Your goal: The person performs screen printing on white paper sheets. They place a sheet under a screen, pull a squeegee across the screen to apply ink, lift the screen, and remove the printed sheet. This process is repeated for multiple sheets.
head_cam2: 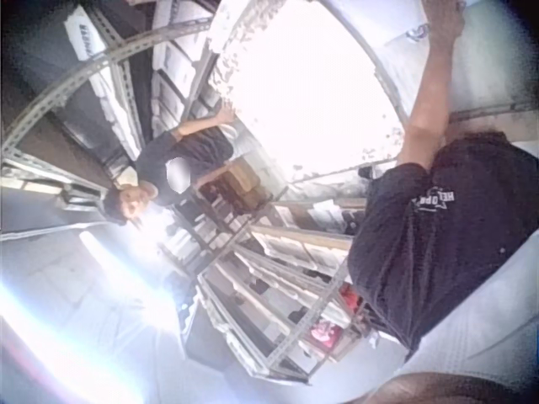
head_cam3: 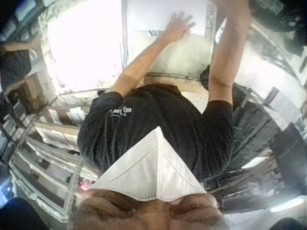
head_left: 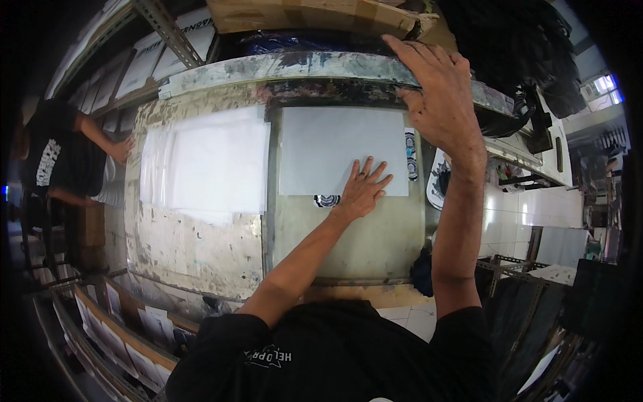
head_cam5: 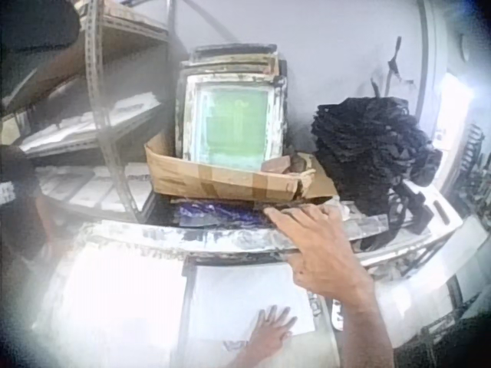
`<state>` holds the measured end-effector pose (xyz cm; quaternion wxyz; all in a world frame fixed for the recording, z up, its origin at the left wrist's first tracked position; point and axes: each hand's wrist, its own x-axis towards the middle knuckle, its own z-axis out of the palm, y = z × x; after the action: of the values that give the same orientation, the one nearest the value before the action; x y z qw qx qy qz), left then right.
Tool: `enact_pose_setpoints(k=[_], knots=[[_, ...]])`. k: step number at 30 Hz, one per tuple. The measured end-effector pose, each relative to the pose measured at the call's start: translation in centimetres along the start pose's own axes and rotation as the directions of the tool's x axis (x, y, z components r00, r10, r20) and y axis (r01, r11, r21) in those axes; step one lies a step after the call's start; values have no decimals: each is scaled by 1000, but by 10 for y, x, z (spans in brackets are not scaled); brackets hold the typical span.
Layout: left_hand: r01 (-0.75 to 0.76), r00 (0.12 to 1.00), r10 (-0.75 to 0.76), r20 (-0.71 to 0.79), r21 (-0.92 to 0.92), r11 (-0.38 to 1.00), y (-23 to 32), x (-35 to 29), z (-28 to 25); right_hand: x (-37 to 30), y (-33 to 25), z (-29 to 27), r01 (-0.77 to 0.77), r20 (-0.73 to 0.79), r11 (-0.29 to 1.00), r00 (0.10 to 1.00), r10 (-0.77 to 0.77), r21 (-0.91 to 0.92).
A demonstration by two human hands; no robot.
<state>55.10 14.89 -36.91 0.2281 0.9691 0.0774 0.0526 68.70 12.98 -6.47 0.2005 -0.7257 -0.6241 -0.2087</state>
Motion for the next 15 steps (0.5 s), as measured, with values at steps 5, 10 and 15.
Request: enact_pose_setpoints(k=[5,10,15], knots=[[-35,999,33,-37,-47,998,0,-5,-7,3,-4,-2,-3,17,1000,1000,3,19],[-64,831,-207,-516,-458,886,-25,-48,-65,-11,-14,-3,-1,12,1000,1000,1,31],[-503,287,-671,-684,-703,503,-73,-126,-162,-65,-51,-1,-98,132,995,986,99,-11]])
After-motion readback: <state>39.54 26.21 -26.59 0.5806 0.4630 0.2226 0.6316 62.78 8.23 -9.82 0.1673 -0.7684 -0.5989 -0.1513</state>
